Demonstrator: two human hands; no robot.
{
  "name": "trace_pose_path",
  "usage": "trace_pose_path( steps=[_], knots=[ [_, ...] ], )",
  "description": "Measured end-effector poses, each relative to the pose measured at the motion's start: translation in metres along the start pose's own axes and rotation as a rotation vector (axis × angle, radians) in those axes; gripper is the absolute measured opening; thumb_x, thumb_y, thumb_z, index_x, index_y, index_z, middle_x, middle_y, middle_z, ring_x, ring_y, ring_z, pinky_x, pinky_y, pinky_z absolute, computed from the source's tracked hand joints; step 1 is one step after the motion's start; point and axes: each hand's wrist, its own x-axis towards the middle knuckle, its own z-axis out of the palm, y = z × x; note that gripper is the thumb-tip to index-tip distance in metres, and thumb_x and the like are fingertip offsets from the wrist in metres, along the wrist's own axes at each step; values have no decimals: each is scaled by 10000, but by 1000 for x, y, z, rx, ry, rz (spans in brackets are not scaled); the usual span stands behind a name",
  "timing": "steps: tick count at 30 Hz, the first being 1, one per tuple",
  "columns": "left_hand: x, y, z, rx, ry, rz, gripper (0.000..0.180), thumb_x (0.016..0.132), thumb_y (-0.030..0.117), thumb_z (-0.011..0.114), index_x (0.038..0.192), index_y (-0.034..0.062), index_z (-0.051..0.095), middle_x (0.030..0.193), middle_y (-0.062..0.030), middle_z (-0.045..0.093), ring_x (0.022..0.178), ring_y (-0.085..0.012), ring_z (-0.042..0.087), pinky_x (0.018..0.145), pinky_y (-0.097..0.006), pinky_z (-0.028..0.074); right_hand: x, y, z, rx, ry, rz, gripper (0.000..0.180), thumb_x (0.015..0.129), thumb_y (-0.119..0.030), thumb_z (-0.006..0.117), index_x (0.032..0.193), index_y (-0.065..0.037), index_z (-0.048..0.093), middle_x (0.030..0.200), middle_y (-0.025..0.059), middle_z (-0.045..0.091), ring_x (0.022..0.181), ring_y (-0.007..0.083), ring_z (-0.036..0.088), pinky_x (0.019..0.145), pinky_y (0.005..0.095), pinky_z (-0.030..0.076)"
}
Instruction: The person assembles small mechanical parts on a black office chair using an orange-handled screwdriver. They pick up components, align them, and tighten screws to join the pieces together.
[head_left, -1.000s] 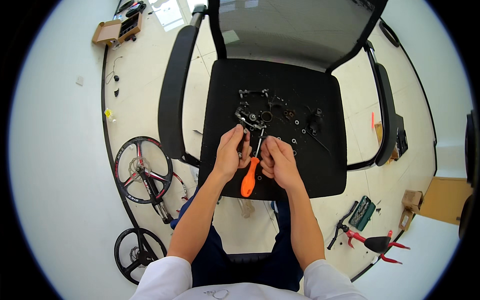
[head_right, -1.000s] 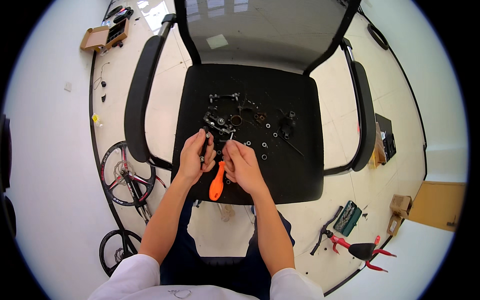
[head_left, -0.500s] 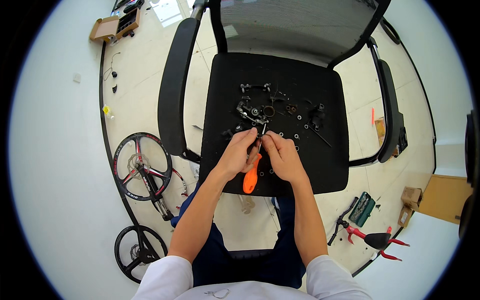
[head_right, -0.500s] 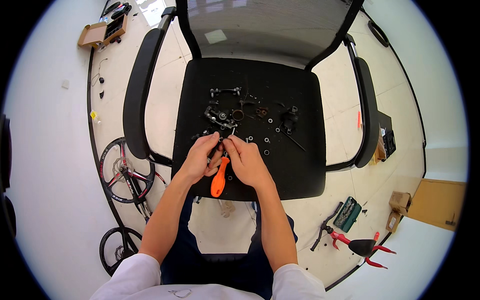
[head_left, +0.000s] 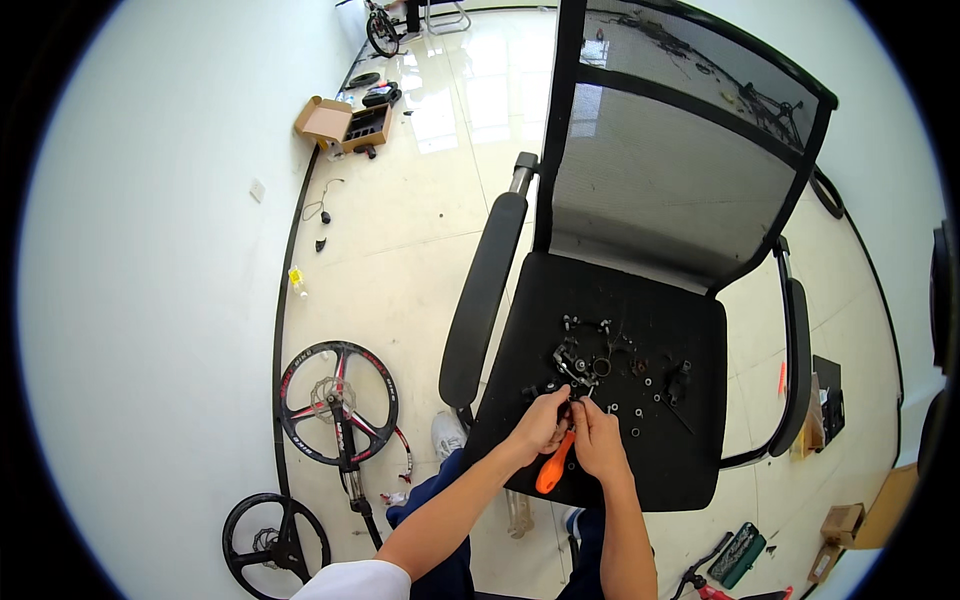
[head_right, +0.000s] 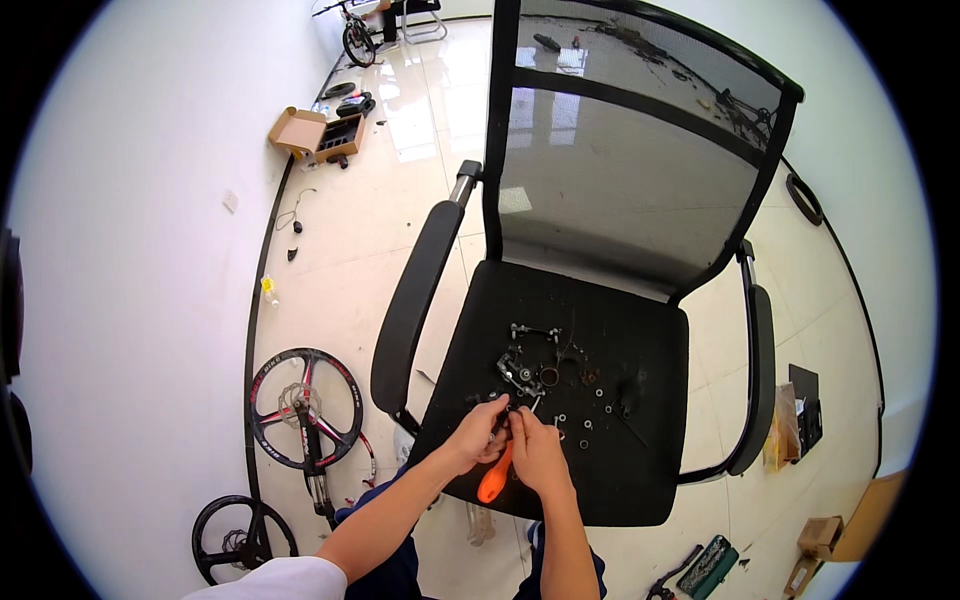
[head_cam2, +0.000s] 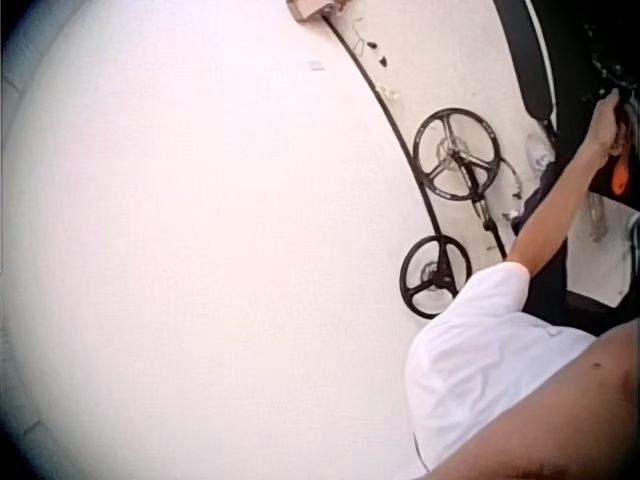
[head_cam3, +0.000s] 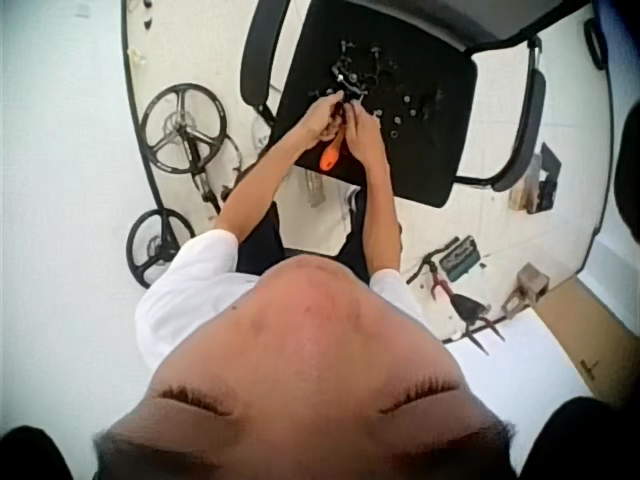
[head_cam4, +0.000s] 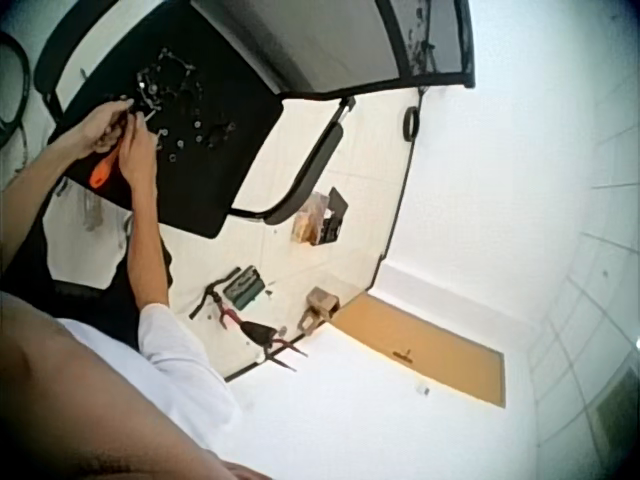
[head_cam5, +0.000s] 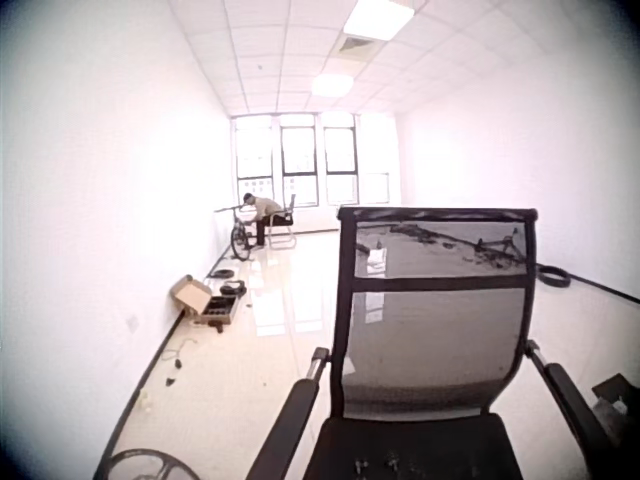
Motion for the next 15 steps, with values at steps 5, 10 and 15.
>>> trace_pose_path(
  steps=[5, 10, 15],
  knots=[
    [19, -20, -1, 537, 215, 537, 452, 1026, 341, 372, 784, -5, 531, 600, -49, 506, 527, -147, 475, 509, -296, 382, 1, 6, -1, 60, 76, -86, 249, 991, -168, 457, 901, 41, 557, 686, 213, 572, 601, 347, 582, 561, 365, 437],
    [14, -12, -1, 767, 232, 581, 403, 1019, 302, 401, 919, -43, 583, 762, -102, 602, 714, -172, 562, 668, -319, 453, -3, -2, -13, -15, -11, -12, 249, 977, -184, 474, 986, 33, 595, 761, 249, 623, 738, 414, 635, 630, 414, 490],
    [20, -22, -8, 602, 98, 498, 358, 1022, 321, 418, 857, 26, 535, 632, -18, 490, 569, -115, 461, 531, -271, 374, -4, -1, -18, 4, -49, 37, 251, 980, -187, 482, 995, 37, 594, 728, 245, 606, 695, 390, 640, 600, 382, 476]
  ],
)
